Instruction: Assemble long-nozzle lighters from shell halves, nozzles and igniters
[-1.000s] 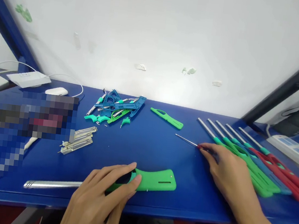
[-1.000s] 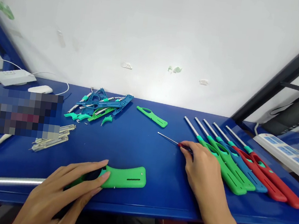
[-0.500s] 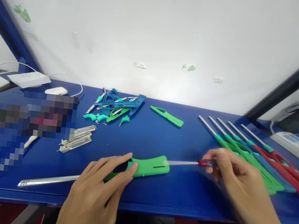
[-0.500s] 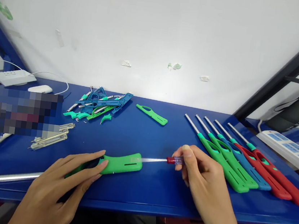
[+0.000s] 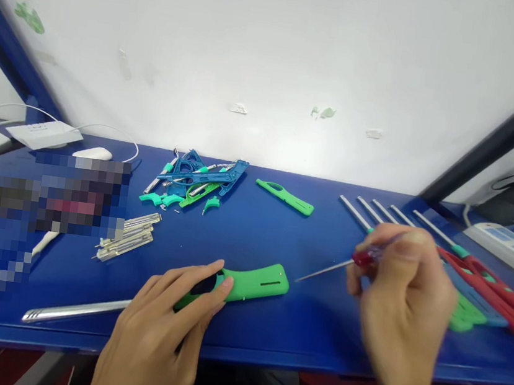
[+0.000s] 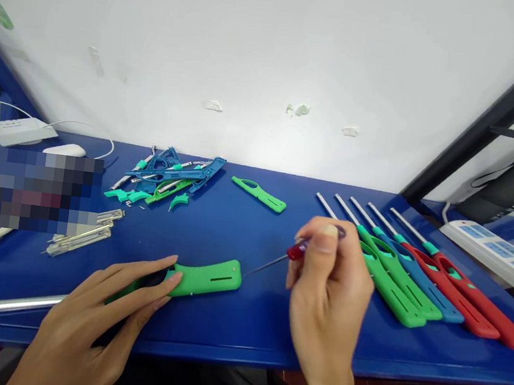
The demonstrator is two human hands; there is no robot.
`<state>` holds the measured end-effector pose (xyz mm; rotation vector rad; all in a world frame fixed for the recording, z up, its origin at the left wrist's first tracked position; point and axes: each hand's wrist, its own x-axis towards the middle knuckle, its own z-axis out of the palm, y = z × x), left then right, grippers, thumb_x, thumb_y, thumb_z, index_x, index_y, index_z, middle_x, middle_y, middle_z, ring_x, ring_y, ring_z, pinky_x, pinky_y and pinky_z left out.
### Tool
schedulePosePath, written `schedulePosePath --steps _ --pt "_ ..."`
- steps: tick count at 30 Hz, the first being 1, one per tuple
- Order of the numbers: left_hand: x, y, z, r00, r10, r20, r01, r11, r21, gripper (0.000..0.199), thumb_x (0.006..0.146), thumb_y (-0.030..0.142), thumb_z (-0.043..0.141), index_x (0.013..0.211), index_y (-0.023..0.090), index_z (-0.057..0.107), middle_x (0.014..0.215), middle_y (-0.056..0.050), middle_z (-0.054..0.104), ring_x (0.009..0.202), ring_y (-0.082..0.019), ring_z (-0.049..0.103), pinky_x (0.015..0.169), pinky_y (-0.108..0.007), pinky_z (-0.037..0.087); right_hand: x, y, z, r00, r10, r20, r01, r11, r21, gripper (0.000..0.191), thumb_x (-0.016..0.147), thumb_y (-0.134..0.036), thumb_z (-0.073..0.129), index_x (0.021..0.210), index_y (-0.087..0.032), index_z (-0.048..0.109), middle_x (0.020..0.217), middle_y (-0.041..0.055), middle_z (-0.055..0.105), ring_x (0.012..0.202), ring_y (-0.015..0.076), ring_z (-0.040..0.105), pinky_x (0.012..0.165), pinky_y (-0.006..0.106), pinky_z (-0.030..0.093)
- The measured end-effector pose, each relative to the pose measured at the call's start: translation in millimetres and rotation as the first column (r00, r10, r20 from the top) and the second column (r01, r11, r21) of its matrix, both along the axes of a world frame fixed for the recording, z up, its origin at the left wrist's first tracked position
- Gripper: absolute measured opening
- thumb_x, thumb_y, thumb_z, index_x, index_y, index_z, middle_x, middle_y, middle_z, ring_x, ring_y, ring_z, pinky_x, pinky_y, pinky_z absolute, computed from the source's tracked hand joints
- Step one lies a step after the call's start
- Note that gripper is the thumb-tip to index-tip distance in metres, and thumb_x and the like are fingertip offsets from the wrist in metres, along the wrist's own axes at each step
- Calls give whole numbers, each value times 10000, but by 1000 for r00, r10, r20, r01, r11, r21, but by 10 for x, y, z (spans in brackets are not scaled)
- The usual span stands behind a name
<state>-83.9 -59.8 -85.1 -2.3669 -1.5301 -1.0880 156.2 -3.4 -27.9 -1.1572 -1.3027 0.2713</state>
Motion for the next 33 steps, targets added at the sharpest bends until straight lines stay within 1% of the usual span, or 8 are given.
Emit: schedulePosePath --steps 8,11,16,24,26,29,31,33 --pt "-3 -21 21 1000 -4 -6 4 1000 9 393 1006 123 564 1335 317 656 1381 -12 678 1180 -251 650 919 -432 548 -140 146 0 973 28 227 -35 999 27 292 1095 -435 444 905 -254 572 628 -64 555 464 88 530 494 259 415" --pt "-2 -11 16 1000 -3 -13 3 1000 7 394 1002 122 567 1335 313 657 1386 -11 674 1180 -254 649 920 -440 546 -131 128 -19 975 88 204 -90 996 0 284 1100 -424 436 908 -260 565 581 -80 542 436 84 529 462 237 419" --pt "1 2 16 1000 -20 13 20 1000 -4 392 1003 109 567 1329 306 657 1386 -8 672 1191 -245 643 918 -432 545 -104 120 -21 988 101 114 -101 995 -10 305 1103 -443 422 895 -266 559 533 -75 518 443 113 559 417 242 410" --pt "5 -20 22 1000 -15 16 15 1000 -6 383 1010 124 569 1330 313 658 1383 -12 677 1193 -249 644 935 -438 543 -97 110 -39 982 111 150 -107 994 -35 298 1102 -441 428 901 -263 558 564 -78 514 448 102 538 438 244 402" --pt "8 -18 23 1000 -11 14 11 1000 -5 383 1010 122 563 1325 315 661 1380 -12 680 1187 -252 649 931 -444 547 -107 109 -14 974 112 197 -114 993 1 279 1099 -408 446 896 -256 561 636 -63 549 500 97 544 492 250 421" --pt "12 -12 27 1000 -11 3 11 1000 -7 384 1009 121 560 1322 317 664 1377 -12 683 1176 -256 655 925 -455 551 -124 114 73 950 152 273 -180 980 82 266 1092 -341 462 891 -239 603 857 -8 607 707 114 591 645 270 469" --pt "15 -7 32 1000 -12 6 13 1000 -14 380 1010 125 565 1321 318 664 1378 -12 682 1174 -257 657 926 -459 553 -133 125 139 923 249 294 -276 959 56 268 1100 -330 446 981 -243 670 934 7 617 806 132 593 729 290 477" --pt "18 0 37 1000 -12 6 12 1000 -17 373 1012 130 570 1318 319 664 1380 -13 680 1171 -259 657 926 -463 552 -143 140 183 897 345 275 -356 934 -11 297 1112 -349 420 1149 -265 703 910 1 626 811 141 589 759 306 479"
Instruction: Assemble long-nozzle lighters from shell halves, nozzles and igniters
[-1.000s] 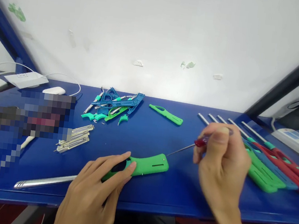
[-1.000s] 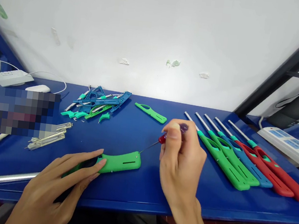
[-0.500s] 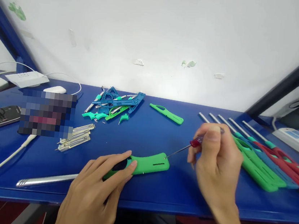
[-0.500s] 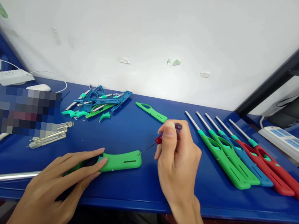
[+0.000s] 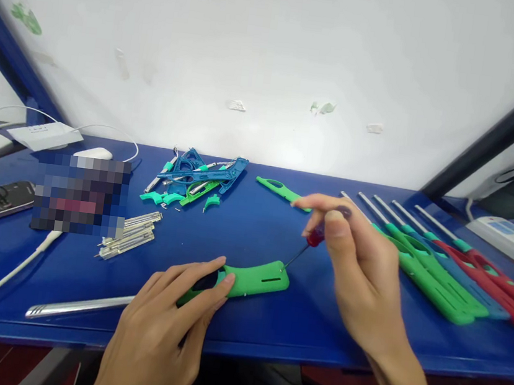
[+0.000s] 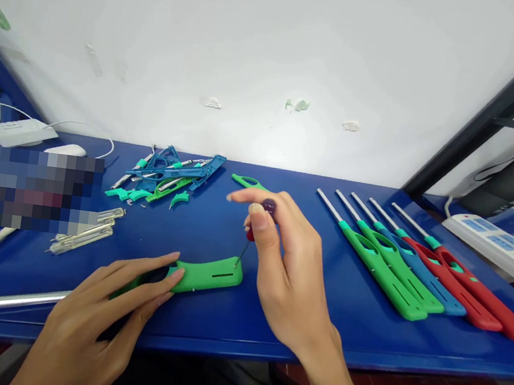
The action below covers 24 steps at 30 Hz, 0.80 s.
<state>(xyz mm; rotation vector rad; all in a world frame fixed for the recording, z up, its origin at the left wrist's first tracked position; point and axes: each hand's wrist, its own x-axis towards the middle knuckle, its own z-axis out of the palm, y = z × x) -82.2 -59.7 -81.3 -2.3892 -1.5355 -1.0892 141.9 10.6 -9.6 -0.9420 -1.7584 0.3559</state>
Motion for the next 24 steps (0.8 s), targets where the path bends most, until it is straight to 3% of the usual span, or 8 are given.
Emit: schedulePosePath --steps 4,8,12,15,18,20,21,24 --pt "8 12 -2 1000 -2 -1 2 1000 7 358 1015 134 568 1309 315 665 1371 -20 684 1158 -267 660 918 -479 543 -28 -6 -12 992 76 -98 -82 995 -57 332 1092 -325 488 1396 -315 620 849 -20 665 777 158 637 760 328 531" --pt "18 13 -17 1000 -14 6 14 1000 3 385 1009 107 561 1319 316 653 1376 -27 682 1173 -270 657 906 -467 538 -44 -80 -64 989 71 -128 -65 996 53 296 1064 -226 541 1281 -363 688 956 -23 741 889 171 712 841 350 569" --pt "29 9 -19 1000 -2 -1 2 1000 -6 406 1003 87 552 1316 326 653 1378 -16 679 1173 -270 649 923 -480 530 -66 -118 -53 982 88 -170 -79 995 60 325 1095 -209 453 1272 -331 697 1261 -7 741 1170 199 697 1023 392 552" --pt "32 13 -15 1000 -2 -8 2 1000 -9 415 1000 83 550 1328 319 647 1386 -15 672 1180 -271 640 922 -484 528 -120 -85 -36 944 162 -286 -161 987 28 289 1063 -180 533 1265 -317 687 1155 -6 760 1038 180 738 930 364 592" --pt "33 22 -20 1000 -5 -11 5 1000 6 407 1004 95 551 1330 321 644 1387 -7 672 1184 -265 637 918 -473 528 -166 -56 -40 911 141 -387 -112 989 99 229 908 -130 765 1047 -306 720 901 -49 712 814 140 679 731 289 571" --pt "33 26 -28 1000 5 -12 -5 1000 8 410 1004 92 546 1323 330 646 1380 0 677 1180 -263 639 924 -475 523 -167 -68 -45 932 100 -347 -58 990 129 175 894 -144 784 983 -289 747 880 -39 690 805 135 635 708 278 546" --pt "33 25 -32 1000 10 -13 -10 1000 7 411 1005 92 545 1324 331 646 1380 1 677 1179 -264 640 927 -477 521 -158 -82 -45 952 76 -297 -42 992 119 144 943 -170 734 1025 -284 768 926 -19 702 853 143 640 722 284 546" --pt "32 14 -42 1000 11 -17 -11 1000 7 415 1004 93 543 1330 328 647 1385 -2 675 1179 -265 639 923 -472 523 -127 -126 -45 976 59 -210 -45 997 70 302 1055 -184 551 1271 -286 736 1097 24 727 990 166 674 781 309 567"
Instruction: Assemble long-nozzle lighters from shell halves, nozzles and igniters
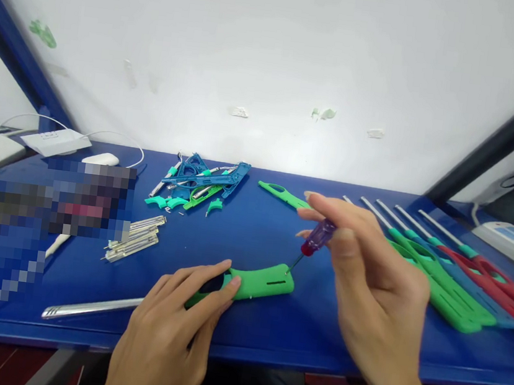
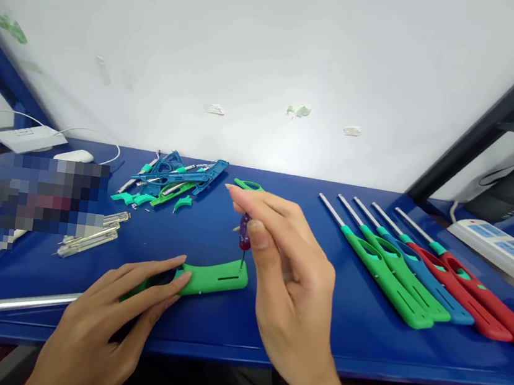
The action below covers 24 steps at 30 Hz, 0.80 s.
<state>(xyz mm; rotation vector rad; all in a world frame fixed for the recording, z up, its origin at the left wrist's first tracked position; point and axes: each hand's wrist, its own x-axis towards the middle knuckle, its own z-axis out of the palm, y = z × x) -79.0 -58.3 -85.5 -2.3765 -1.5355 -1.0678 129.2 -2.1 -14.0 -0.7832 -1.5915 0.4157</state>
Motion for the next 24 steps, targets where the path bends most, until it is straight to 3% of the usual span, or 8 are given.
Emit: schedulePosePath --steps 2,4,7,11,15,18,20,24 --pt "0 -6 -3 1000 -3 3 3 1000 9 416 1004 90 541 1330 326 647 1385 -5 676 1178 -266 642 915 -470 525 7 -7 -5 999 13 -40 -12 1000 18 335 1031 -141 589 1282 -316 726 1082 1 731 956 156 689 792 312 575" --pt "1 -5 -3 1000 -2 6 2 1000 14 416 1003 85 538 1322 329 650 1381 -2 678 1176 -266 644 917 -477 523 3 4 -12 998 -15 -62 20 997 78 316 965 -107 690 1175 -332 759 1013 -22 709 898 140 673 796 308 569" --pt "6 7 0 1000 -6 5 6 1000 8 410 1004 84 541 1315 325 654 1381 -1 679 1180 -263 642 917 -475 524 5 21 -11 997 -80 7 78 986 145 255 939 -118 729 1093 -313 784 1037 -10 677 935 135 649 785 292 556" --pt "11 11 5 1000 -14 8 14 1000 13 410 1001 73 540 1317 306 658 1379 -11 680 1173 -257 643 901 -453 528 29 21 9 998 -54 44 50 995 89 306 997 -100 636 1164 -316 773 1105 -26 755 978 139 692 831 300 570" --pt "10 -2 6 1000 -12 4 12 1000 26 401 999 75 544 1303 307 666 1371 -13 686 1160 -260 654 889 -454 525 48 22 20 997 -48 -62 55 992 113 262 867 -98 807 1028 -304 787 935 -44 736 867 144 669 759 309 570" --pt "10 -8 8 1000 -7 6 7 1000 15 401 1001 78 542 1304 310 665 1373 -12 687 1159 -262 655 900 -461 526 62 10 23 996 -83 18 81 991 103 252 953 -116 713 1106 -304 782 1083 -24 743 989 141 682 816 287 573" --pt "13 -8 11 1000 -3 11 3 1000 8 411 1000 72 536 1306 315 663 1374 -11 688 1162 -265 655 904 -465 528 59 7 22 999 -47 28 45 998 52 278 997 -108 640 1142 -306 770 1154 -25 758 1038 144 708 845 279 590" --pt "19 1 14 1000 -3 3 3 1000 19 417 999 74 535 1316 316 657 1374 -15 689 1164 -272 658 903 -471 532 33 52 28 997 53 -61 -49 997 59 303 901 -84 759 1091 -320 751 1002 -40 737 928 159 697 788 302 596"
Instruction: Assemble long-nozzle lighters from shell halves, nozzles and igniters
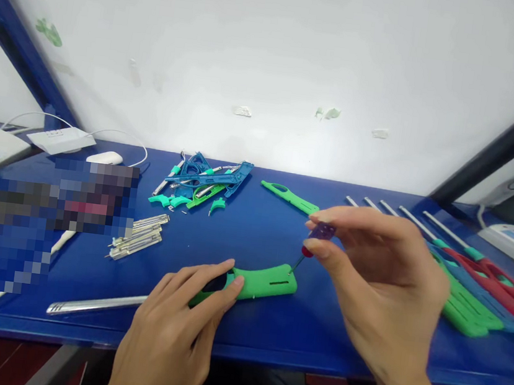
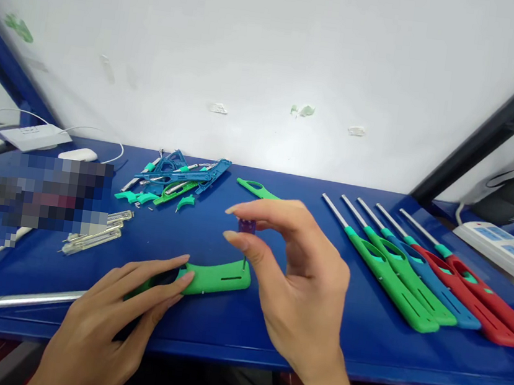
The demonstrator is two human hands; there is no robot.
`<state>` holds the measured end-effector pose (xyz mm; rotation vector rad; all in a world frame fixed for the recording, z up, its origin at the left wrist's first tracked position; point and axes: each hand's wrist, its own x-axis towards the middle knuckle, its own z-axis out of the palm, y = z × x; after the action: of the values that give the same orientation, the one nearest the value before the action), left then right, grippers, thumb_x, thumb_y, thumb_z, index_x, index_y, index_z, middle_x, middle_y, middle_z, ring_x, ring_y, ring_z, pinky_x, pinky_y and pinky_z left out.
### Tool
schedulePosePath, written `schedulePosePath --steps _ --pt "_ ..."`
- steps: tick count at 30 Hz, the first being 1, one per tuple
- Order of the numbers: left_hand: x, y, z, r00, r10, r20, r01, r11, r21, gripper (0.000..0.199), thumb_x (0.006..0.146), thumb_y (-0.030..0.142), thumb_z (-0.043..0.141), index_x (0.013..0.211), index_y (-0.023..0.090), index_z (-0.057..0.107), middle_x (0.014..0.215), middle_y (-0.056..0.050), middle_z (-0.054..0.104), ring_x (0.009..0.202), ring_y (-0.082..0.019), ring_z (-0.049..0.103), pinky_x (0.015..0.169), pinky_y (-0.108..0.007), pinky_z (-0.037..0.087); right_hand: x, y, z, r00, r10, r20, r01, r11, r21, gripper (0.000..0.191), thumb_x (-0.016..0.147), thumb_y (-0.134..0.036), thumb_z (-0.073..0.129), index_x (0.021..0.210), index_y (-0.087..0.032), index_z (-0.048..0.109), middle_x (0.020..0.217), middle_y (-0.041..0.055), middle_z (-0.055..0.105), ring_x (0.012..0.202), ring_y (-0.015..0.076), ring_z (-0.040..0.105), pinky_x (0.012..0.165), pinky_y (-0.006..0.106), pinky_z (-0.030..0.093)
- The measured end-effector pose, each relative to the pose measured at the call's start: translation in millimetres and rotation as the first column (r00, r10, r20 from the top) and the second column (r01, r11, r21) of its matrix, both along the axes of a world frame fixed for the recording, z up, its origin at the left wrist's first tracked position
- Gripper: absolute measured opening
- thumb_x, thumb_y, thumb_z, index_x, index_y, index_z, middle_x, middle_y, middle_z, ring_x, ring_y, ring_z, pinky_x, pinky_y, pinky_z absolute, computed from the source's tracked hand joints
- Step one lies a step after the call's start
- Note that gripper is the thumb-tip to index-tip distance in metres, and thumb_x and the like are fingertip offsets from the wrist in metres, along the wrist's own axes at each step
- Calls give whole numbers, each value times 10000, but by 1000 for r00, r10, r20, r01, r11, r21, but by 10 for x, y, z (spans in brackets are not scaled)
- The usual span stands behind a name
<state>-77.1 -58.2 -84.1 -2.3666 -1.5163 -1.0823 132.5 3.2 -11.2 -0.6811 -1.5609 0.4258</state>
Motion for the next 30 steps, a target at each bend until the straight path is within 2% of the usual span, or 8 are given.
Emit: schedulePosePath --steps 5,10,15,18,20,24,26,30 --pt "-6 -4 -1 1000 2 -6 -2 1000 -11 411 1001 79 537 1316 314 654 1374 -13 689 1150 -270 663 892 -471 534 53 31 5 988 -88 126 88 996 12 221 987 -188 680 1119 -333 782 1135 9 699 1029 184 665 835 321 562" --pt "3 -1 5 1000 4 4 -4 1000 6 407 994 68 534 1296 309 665 1359 -16 697 1136 -270 667 890 -471 531 50 21 8 995 96 37 -93 994 -65 257 964 -139 698 1094 -348 771 1020 -36 753 919 156 701 768 292 592" --pt "7 0 11 1000 6 9 -6 1000 -1 394 1006 86 532 1299 313 667 1358 -20 698 1125 -267 668 877 -461 539 57 45 14 996 -53 78 56 998 -38 217 926 -185 757 1076 -337 796 1026 -1 688 981 182 646 804 323 583" --pt "3 -7 15 1000 6 -2 -6 1000 -9 405 1002 78 525 1304 310 666 1357 -27 699 1129 -269 670 881 -464 543 116 33 -8 992 74 100 -64 993 -101 296 1017 -196 624 1213 -368 763 1200 16 723 1070 212 683 800 348 604" --pt "4 -10 15 1000 6 -1 -6 1000 -10 403 1002 79 530 1302 310 665 1357 -29 699 1127 -272 673 880 -470 544 122 27 -14 991 100 93 -92 992 -86 300 1002 -155 639 1182 -357 769 1099 8 756 969 196 703 759 338 598" --pt "8 -7 11 1000 2 13 -2 1000 -5 395 1003 81 536 1294 312 670 1354 -30 701 1134 -275 673 887 -476 547 81 49 7 985 -141 104 139 990 20 201 894 -135 787 998 -307 795 850 -18 652 824 150 599 745 300 541" --pt "6 -5 9 1000 2 15 -2 1000 -9 404 997 70 536 1293 312 669 1354 -28 701 1140 -276 672 891 -475 547 96 59 17 972 -196 127 197 980 3 203 925 -181 766 1078 -311 794 899 -11 632 850 141 599 784 289 543" --pt "2 1 10 1000 3 -2 -3 1000 -15 410 990 68 542 1299 307 668 1365 -27 695 1149 -278 669 893 -473 548 164 45 9 988 28 151 -8 991 -135 321 1067 -232 556 1328 -345 704 1195 12 732 1062 163 697 853 289 585"
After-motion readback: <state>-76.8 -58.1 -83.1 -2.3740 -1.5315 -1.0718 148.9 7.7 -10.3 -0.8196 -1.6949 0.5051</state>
